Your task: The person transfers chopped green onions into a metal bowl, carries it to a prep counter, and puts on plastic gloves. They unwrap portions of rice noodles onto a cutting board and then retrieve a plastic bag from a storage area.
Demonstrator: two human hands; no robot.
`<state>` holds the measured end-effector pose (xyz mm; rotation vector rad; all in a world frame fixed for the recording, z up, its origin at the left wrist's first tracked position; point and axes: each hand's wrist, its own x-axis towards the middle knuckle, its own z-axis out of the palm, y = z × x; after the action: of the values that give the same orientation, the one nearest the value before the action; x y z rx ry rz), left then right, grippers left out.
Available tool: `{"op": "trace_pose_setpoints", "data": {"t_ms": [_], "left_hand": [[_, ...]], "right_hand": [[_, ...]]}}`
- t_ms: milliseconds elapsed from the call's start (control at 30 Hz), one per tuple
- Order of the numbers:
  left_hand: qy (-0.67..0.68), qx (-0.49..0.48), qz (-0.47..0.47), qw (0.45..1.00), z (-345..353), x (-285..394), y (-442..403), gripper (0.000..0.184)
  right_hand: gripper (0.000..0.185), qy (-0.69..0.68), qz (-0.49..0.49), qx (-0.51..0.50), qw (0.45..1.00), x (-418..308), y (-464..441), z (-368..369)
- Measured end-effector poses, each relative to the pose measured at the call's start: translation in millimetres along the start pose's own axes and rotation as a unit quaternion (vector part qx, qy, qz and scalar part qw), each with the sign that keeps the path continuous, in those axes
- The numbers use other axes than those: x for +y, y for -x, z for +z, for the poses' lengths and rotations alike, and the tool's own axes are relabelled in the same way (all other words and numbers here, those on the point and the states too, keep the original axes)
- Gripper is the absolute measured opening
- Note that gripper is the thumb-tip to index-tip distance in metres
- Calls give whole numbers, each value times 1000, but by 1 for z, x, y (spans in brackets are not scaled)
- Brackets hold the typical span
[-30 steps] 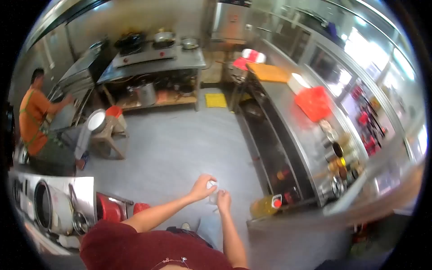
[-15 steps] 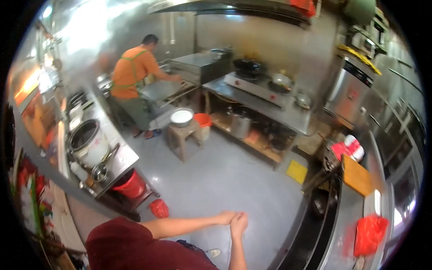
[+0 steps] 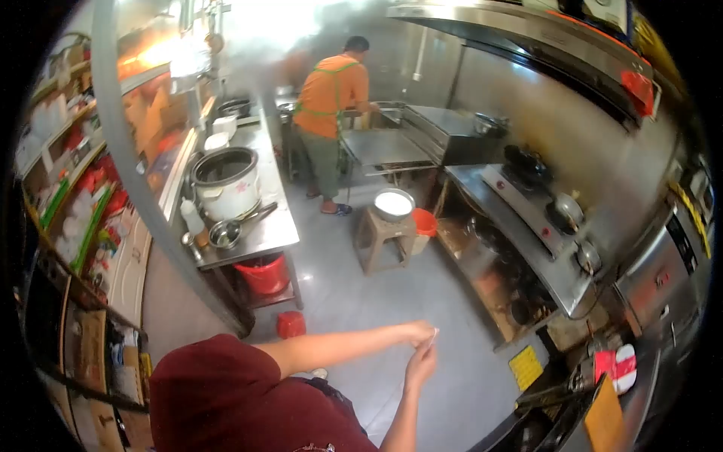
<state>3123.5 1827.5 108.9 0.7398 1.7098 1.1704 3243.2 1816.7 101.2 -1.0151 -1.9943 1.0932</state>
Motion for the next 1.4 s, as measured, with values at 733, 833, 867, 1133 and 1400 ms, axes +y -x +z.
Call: {"op": "trace_pose_setpoints", "data": {"t_ms": [733,833,867,1133,1400], "left_hand": [[-214,15,101,972,-49,-122,63,27],[366,-15,3,931,-46,-130,106,27],[410,22,24,911,-57,-143,112,30],[433,329,148,826,-97,-213,205,27],[529,277,86,797,-201,-266,395,40]], "right_hand": [[32,101,-140,-178,969,-11,27,56],[32,12,-138,-233,962,-19,56,63],[32,1,-135,-258,957,-22,70,66],[26,-80,-171,-448,874,-80,130,124],[26,30,-448,-460,766,-166,288,237]]}}
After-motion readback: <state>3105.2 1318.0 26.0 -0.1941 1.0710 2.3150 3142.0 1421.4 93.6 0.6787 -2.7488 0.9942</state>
